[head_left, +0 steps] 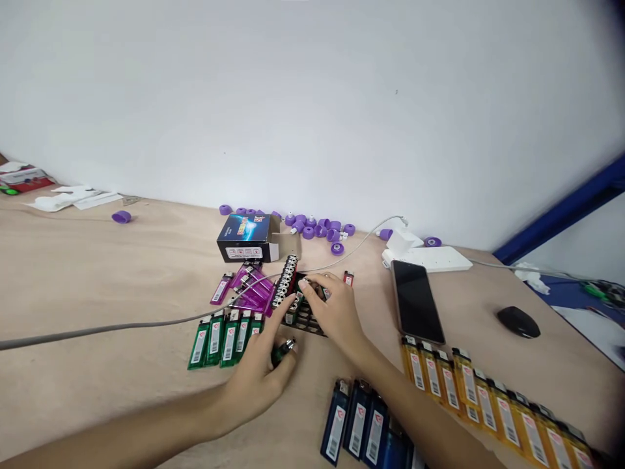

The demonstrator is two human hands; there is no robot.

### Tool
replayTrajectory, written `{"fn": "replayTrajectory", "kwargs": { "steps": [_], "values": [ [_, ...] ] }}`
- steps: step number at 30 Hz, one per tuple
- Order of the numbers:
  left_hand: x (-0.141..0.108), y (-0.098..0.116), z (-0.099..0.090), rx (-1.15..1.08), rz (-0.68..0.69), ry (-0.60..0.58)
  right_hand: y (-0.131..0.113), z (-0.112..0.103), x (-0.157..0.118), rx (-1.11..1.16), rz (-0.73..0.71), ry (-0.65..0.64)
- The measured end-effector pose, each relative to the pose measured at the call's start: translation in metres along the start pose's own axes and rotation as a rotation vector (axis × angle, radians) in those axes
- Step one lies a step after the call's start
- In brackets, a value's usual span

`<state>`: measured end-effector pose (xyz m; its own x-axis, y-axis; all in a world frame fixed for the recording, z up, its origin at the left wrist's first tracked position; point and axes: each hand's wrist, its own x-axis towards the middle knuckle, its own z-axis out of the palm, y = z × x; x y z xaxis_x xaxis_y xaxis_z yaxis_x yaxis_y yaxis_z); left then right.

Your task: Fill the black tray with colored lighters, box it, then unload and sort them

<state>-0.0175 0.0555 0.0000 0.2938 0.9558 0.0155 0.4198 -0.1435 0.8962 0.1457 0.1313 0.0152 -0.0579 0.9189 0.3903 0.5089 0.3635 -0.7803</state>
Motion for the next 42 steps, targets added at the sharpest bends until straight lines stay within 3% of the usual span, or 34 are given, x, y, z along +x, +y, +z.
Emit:
{"fn": "replayTrajectory", "kwargs": {
  "steps": [14, 32, 37, 42],
  "values": [
    [-0.002, 0.001, 0.001, -0.067, -0.025, -0.006, 0.006, 0.006, -0.007, -0.017, -0.098, -0.023],
    [-0.005, -0.002, 0.001, -0.01, -0.061, -0.024, 0.008, 0.005, -0.011, -0.045, -0.104, -0.084],
    [-0.004, -0.002, 0.0, -0.041, 0.011, -0.023, 0.004, 0.004, -0.014, 0.013, -0.141, -0.152],
    [-0.005, -0.003, -0.001, -0.046, 0.079, 0.005, 0.006, 0.003, -0.015, 0.094, -0.127, -0.083]
  ]
}}
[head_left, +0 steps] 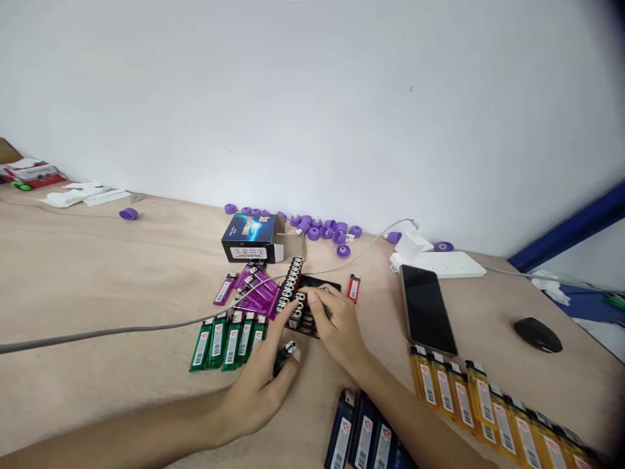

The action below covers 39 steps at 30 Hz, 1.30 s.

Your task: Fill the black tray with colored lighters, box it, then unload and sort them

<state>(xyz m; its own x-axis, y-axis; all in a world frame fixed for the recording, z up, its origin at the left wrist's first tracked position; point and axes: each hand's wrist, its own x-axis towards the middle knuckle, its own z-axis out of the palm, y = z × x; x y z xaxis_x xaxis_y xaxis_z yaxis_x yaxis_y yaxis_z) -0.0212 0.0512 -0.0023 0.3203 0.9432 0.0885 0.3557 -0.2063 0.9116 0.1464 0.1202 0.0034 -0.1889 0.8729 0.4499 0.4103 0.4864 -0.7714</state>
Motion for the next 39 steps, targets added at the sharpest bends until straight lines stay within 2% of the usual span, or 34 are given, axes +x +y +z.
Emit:
{"fn": "replayTrajectory", "kwargs": {
  "steps": [3, 8, 14, 21, 27, 39],
  "values": [
    [-0.003, -0.002, -0.001, 0.007, 0.042, 0.033, 0.0, -0.001, 0.0, 0.069, 0.047, 0.078],
    [-0.003, -0.002, -0.001, -0.001, 0.126, -0.061, 0.001, 0.003, 0.004, 0.521, 0.327, 0.142],
    [-0.001, -0.002, -0.001, -0.002, 0.123, -0.077, 0.009, 0.005, 0.009, 0.574, 0.42, 0.147],
    [-0.002, -0.004, -0.001, 0.04, 0.001, -0.009, 0.009, 0.003, 0.009, 0.47, 0.344, 0.207],
    [0.006, 0.002, 0.0, 0.055, -0.001, -0.025, 0.009, 0.004, 0.009, 0.38, 0.284, 0.188],
    [0.004, 0.001, 0.001, 0.043, -0.021, -0.022, 0.017, 0.011, 0.006, 0.29, 0.259, 0.121]
  ]
}}
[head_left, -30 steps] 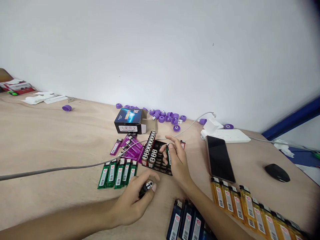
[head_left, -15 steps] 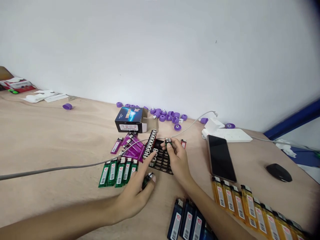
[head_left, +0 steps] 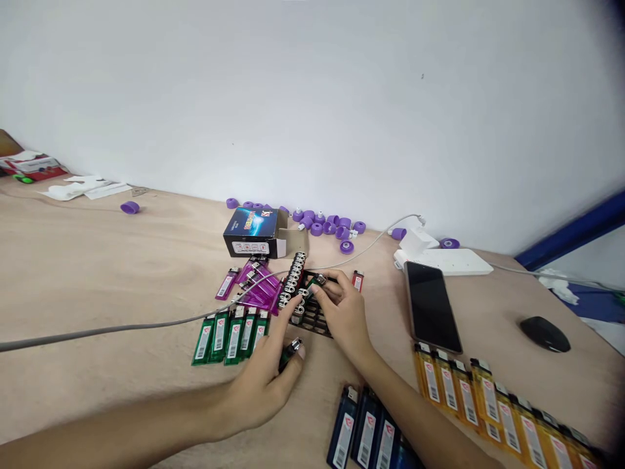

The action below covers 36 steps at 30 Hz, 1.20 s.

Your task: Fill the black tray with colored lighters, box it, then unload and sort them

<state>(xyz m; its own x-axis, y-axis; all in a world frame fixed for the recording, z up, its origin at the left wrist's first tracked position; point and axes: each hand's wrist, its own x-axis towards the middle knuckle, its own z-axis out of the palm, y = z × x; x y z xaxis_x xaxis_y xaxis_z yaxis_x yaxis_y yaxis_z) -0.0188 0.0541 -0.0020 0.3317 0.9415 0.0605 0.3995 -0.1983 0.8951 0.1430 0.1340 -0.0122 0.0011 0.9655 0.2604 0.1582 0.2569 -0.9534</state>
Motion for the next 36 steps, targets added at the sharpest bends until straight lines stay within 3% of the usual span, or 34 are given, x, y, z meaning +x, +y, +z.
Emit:
{"fn": "replayTrajectory", "kwargs": {
  "steps": [10, 17, 28, 36],
  "values": [
    [-0.006, 0.001, -0.004, -0.185, 0.102, 0.064, -0.002, -0.006, -0.003, -0.334, -0.275, -0.088],
    [-0.011, 0.004, 0.011, -0.829, -0.181, -0.218, 0.0, -0.006, -0.006, -0.488, -0.419, -0.123],
    [-0.008, 0.007, 0.012, -0.796, -0.2, -0.246, 0.002, -0.007, -0.006, -0.56, -0.442, -0.097],
    [-0.006, 0.013, 0.011, -0.784, -0.211, -0.256, -0.002, -0.005, -0.009, -0.567, -0.454, -0.161]
  ]
}}
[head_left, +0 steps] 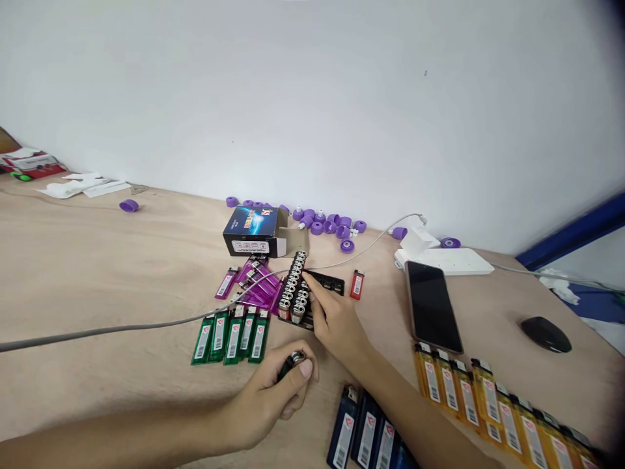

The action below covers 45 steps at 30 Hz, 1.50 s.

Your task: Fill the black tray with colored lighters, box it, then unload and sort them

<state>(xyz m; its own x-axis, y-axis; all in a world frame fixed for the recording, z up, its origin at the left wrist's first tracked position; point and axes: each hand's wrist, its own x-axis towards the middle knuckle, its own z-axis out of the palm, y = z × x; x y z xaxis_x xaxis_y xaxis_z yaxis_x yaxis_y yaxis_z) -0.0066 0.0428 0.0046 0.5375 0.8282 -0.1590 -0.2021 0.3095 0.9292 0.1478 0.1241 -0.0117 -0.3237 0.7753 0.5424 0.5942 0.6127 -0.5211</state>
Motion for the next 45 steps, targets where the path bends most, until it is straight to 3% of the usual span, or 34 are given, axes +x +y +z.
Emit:
{"fn": "replayTrajectory", "kwargs": {
  "steps": [4, 8, 11, 14, 18, 21, 24, 27, 30, 33, 38, 45],
  "values": [
    [0.001, -0.001, -0.002, -0.003, 0.01, -0.003, -0.002, 0.0, 0.0, 0.001, 0.015, 0.05],
    [0.003, -0.007, -0.007, -0.079, 0.005, -0.007, -0.007, -0.006, 0.001, 0.043, 0.033, 0.203],
    [0.006, -0.01, -0.011, -0.217, -0.025, -0.013, -0.013, -0.014, -0.001, 0.083, -0.036, 0.267],
    [0.008, -0.013, -0.013, -0.34, -0.034, -0.001, -0.02, -0.02, -0.002, 0.115, -0.195, 0.202],
    [0.008, -0.013, -0.013, -0.401, -0.048, 0.031, -0.029, -0.02, 0.0, 0.093, -0.425, -0.009],
    [0.007, -0.011, -0.012, -0.379, -0.026, 0.039, -0.035, -0.018, 0.002, 0.066, -0.462, -0.142],
    [0.007, -0.009, -0.011, -0.337, 0.022, 0.036, -0.038, -0.016, 0.001, 0.09, -0.485, -0.131],
    [0.005, -0.008, -0.012, -0.299, 0.028, 0.007, -0.034, -0.013, -0.005, 0.227, -0.359, 0.133],
    [0.002, -0.006, -0.012, -0.091, 0.05, -0.031, -0.022, -0.01, -0.008, 0.317, -0.062, 0.417],
    [-0.001, -0.004, -0.008, 0.112, 0.057, -0.039, -0.008, -0.008, -0.005, 0.312, 0.174, 0.528],
    [0.001, -0.001, -0.005, 0.24, 0.012, -0.07, 0.005, -0.004, 0.006, 0.282, 0.373, 0.446],
    [0.001, 0.001, -0.005, 0.299, 0.021, -0.08, 0.01, 0.003, 0.008, 0.234, 0.37, 0.259]
  ]
}}
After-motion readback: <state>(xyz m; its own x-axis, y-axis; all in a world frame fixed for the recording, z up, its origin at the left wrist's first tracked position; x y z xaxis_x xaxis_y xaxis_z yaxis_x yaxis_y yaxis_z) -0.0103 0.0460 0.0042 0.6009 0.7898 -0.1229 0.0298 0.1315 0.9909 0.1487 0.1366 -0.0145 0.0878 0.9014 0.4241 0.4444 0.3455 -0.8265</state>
